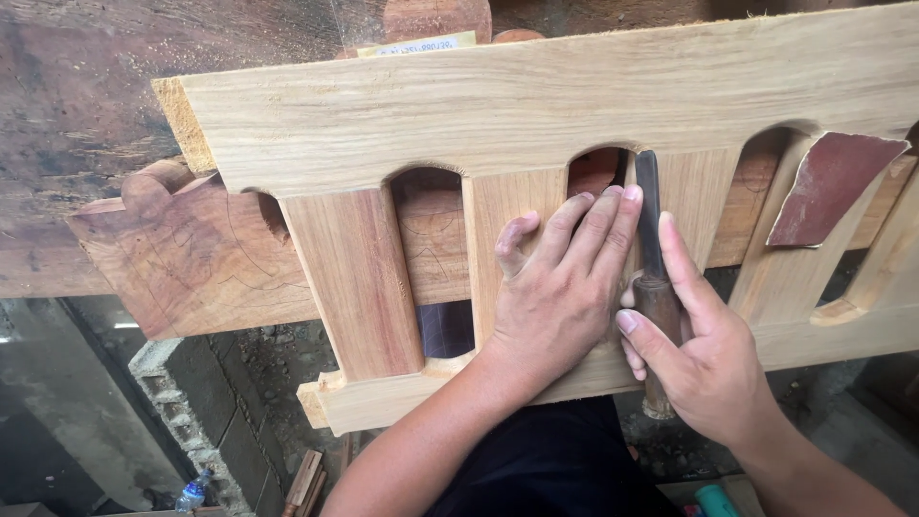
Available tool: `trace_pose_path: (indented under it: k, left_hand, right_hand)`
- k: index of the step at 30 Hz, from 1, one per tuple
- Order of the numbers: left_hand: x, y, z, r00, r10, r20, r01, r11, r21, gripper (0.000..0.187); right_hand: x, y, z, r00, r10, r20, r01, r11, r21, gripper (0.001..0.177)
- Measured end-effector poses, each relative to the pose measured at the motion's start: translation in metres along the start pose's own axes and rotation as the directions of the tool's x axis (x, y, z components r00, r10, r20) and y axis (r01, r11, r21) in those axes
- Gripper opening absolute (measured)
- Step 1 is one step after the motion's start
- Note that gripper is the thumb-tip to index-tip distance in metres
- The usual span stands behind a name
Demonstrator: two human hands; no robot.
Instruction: The person is sanding and using a chisel to refine and finish a decorative wooden furniture part at a workbench.
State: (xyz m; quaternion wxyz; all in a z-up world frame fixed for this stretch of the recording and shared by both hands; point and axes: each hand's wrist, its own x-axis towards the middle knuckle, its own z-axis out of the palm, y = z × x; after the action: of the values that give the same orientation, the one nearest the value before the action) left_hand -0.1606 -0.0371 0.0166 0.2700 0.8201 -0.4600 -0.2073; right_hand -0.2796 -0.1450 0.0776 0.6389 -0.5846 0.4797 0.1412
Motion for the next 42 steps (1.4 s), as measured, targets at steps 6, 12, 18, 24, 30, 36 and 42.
trace_pose_path:
  k: [6,12,18,24,30,36,42]
  left_hand:
    - [-0.002,0.000,0.001,0.999,-0.015,-0.041,0.014,1.000,-0.023,0.058]
    - [0.003,-0.002,-0.008,0.999,0.008,-0.051,-0.013,0.996,-0.091,0.060]
    - [0.005,-0.012,-0.012,0.997,0.073,-0.019,-0.075,0.988,-0.136,0.061]
    - [0.005,-0.013,-0.012,0.997,0.072,-0.013,-0.073,0.987,-0.140,0.062]
    - [0.007,-0.014,-0.013,0.995,0.099,0.012,-0.098,0.992,-0.074,0.064]
    - [0.008,-0.013,-0.014,0.996,0.085,0.020,-0.084,0.995,-0.045,0.063]
    - [0.007,-0.012,-0.011,0.996,0.084,0.028,-0.083,0.996,-0.044,0.061]
  right_hand:
    - [-0.005,0.006,0.001,0.990,-0.076,0.122,0.058,0.987,0.147,0.095]
    - [-0.002,0.019,0.017,0.986,-0.151,0.068,0.123,0.942,0.312,0.093]
    - [0.000,0.016,0.029,0.970,-0.232,0.076,0.181,0.894,0.411,0.090]
    - [0.000,0.014,0.034,0.981,-0.183,0.068,0.129,0.870,0.476,0.091]
    - [0.005,0.020,0.036,0.978,-0.196,0.068,0.139,0.865,0.483,0.091]
    - [0.007,0.021,0.031,0.977,-0.190,0.099,0.131,0.896,0.424,0.092]
    - [0.003,0.016,0.011,0.991,-0.070,0.114,0.039,0.965,0.259,0.094]
